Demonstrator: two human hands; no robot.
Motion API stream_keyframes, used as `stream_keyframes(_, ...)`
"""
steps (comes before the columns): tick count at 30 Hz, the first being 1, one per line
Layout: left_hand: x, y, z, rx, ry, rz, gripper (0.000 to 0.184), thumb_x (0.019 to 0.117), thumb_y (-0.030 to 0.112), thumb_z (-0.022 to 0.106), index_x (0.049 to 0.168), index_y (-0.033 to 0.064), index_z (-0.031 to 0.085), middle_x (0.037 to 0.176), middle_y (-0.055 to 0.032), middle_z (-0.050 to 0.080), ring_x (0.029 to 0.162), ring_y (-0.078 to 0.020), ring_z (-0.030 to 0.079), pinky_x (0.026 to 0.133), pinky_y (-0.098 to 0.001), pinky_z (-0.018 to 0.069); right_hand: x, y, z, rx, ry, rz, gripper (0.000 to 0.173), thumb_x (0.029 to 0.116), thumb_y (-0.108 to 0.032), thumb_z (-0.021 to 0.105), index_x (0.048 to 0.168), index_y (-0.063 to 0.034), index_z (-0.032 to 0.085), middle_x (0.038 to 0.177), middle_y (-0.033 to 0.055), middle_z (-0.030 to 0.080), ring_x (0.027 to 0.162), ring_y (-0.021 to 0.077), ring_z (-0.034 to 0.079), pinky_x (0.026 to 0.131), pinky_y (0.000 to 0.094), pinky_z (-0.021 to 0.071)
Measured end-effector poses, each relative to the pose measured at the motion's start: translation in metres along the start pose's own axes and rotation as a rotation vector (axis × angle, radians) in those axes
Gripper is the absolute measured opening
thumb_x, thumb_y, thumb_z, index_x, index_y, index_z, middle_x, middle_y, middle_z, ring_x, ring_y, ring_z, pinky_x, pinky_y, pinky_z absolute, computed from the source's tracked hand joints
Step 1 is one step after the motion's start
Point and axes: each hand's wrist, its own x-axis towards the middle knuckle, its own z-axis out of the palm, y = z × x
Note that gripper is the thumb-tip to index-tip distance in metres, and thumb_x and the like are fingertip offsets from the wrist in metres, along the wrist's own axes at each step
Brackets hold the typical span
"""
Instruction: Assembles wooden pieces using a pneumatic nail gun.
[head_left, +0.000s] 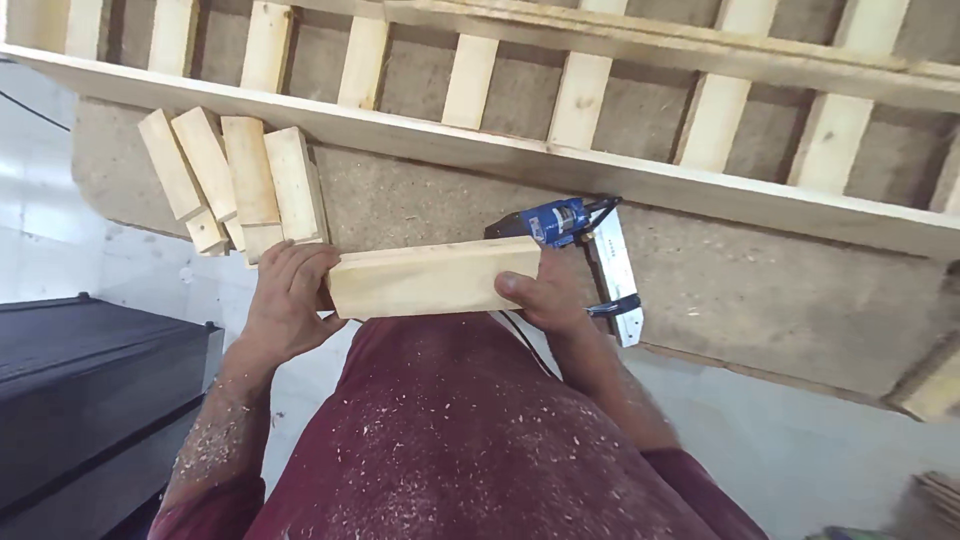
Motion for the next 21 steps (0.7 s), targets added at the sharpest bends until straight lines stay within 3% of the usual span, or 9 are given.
stream_keyframes(3,0.007,0.015,-0.010,-0.021,-0.120,-0.024,0.099,0.0786,0.070,0.075,0.147,0.0063,0.044,0.156,-0.0194,0.045,0.150,-0.0407,0.034,0.119,-0.0742,0.0182,-0.004,-0.010,0.003,-0.216,0.021,-0.015,0.037,0.0907,-0.034,0.076,0.116,-0.0094,0.063,0.098,-0.0040,0.076,0.088,0.0073,0.074,0.079,0.0310,0.0644)
stream_keyframes(6,0.030,0.045,-0.009,-0.022,-0.077,0.019,0.100,0.0880,0.082,0.050,0.146,0.0013,0.047,0.153,-0.0230,0.049,0.147,-0.0406,0.040,0.121,-0.0647,0.0288,-0.005,-0.014,0.010,-0.329,-0.033,-0.040,0.036,0.0916,-0.036,0.074,0.113,-0.0080,0.065,0.095,-0.0046,0.076,0.086,0.0045,0.073,0.076,0.0287,0.0640)
stream_keyframes(8,0.046,0.058,0.005,0.061,-0.154,-0.027,0.094,0.0947,0.082,0.028,0.132,0.0027,0.062,0.128,-0.0195,0.067,0.124,-0.0376,0.062,0.105,-0.0584,0.0486,-0.005,-0.013,0.015,-0.324,-0.091,-0.048,0.037,0.0922,-0.036,0.074,0.112,-0.0062,0.065,0.096,-0.0030,0.076,0.088,0.0053,0.073,0.078,0.0298,0.0643)
stream_keyframes(9,0.053,0.059,0.015,0.102,-0.200,-0.056,0.095,0.0940,0.084,0.020,0.113,0.0048,0.069,0.100,-0.0162,0.073,0.095,-0.0355,0.072,0.078,-0.0561,0.0574,-0.005,-0.012,0.017,-0.326,-0.106,-0.036,0.038,0.0926,-0.037,0.073,0.112,-0.0054,0.065,0.097,-0.0022,0.076,0.088,0.0057,0.073,0.079,0.0303,0.0642)
stream_keyframes(11,0.062,0.055,0.028,0.077,-0.380,-0.148,0.097,0.0903,0.087,0.015,0.099,0.0063,0.068,0.080,-0.0150,0.068,0.072,-0.0365,0.070,0.056,-0.0566,0.0527,-0.003,-0.010,0.016,-0.374,-0.094,0.065,0.045,0.0917,-0.044,0.072,0.114,-0.0057,0.065,0.094,-0.0022,0.075,0.084,0.0049,0.072,0.076,0.0292,0.0631)
stream_keyframes(13,0.065,0.053,0.036,0.053,-0.503,-0.208,0.099,0.0878,0.090,0.013,0.097,0.0076,0.068,0.078,-0.0147,0.067,0.071,-0.0372,0.070,0.055,-0.0583,0.0521,-0.003,-0.011,0.008,-0.529,-0.102,0.187,0.063,0.0866,-0.055,0.072,0.129,-0.0103,0.059,0.103,-0.0021,0.074,0.088,0.0052,0.072,0.078,0.0305,0.0631)
stream_keyframes(16,0.065,0.051,0.039,-0.003,-0.604,-0.272,0.101,0.0846,0.093,0.012,0.099,0.0101,0.068,0.079,-0.0135,0.068,0.075,-0.0366,0.070,0.060,-0.0604,0.0535,-0.004,-0.025,-0.007,-0.953,-0.229,0.146,0.119,0.0686,-0.064,0.083,0.161,-0.0163,0.027,0.153,0.0050,0.049,0.120,0.0165,0.063,0.095,0.0445,0.0577)
stream_keyframes(18,0.069,0.050,0.040,-0.029,-0.635,-0.278,0.101,0.0844,0.093,0.012,0.099,0.0111,0.069,0.077,-0.0127,0.068,0.075,-0.0360,0.070,0.061,-0.0611,0.0536,-0.004,-0.030,-0.014,-1.174,-0.327,-0.073,0.109,0.0706,-0.064,0.083,0.152,-0.0065,0.040,0.151,0.0168,0.049,0.135,0.0288,0.054,0.109,0.0495,0.0491)
stream_keyframes(21,0.073,0.051,0.042,-0.051,-0.691,-0.247,0.099,0.0855,0.092,0.013,0.102,0.0119,0.069,0.078,-0.0117,0.068,0.076,-0.0355,0.070,0.062,-0.0608,0.0539,-0.001,-0.030,-0.021,-1.309,-0.384,-0.332,0.080,0.0777,-0.057,0.077,0.131,-0.0013,0.057,0.130,0.0216,0.063,0.124,0.0371,0.061,0.105,0.0521,0.0498)
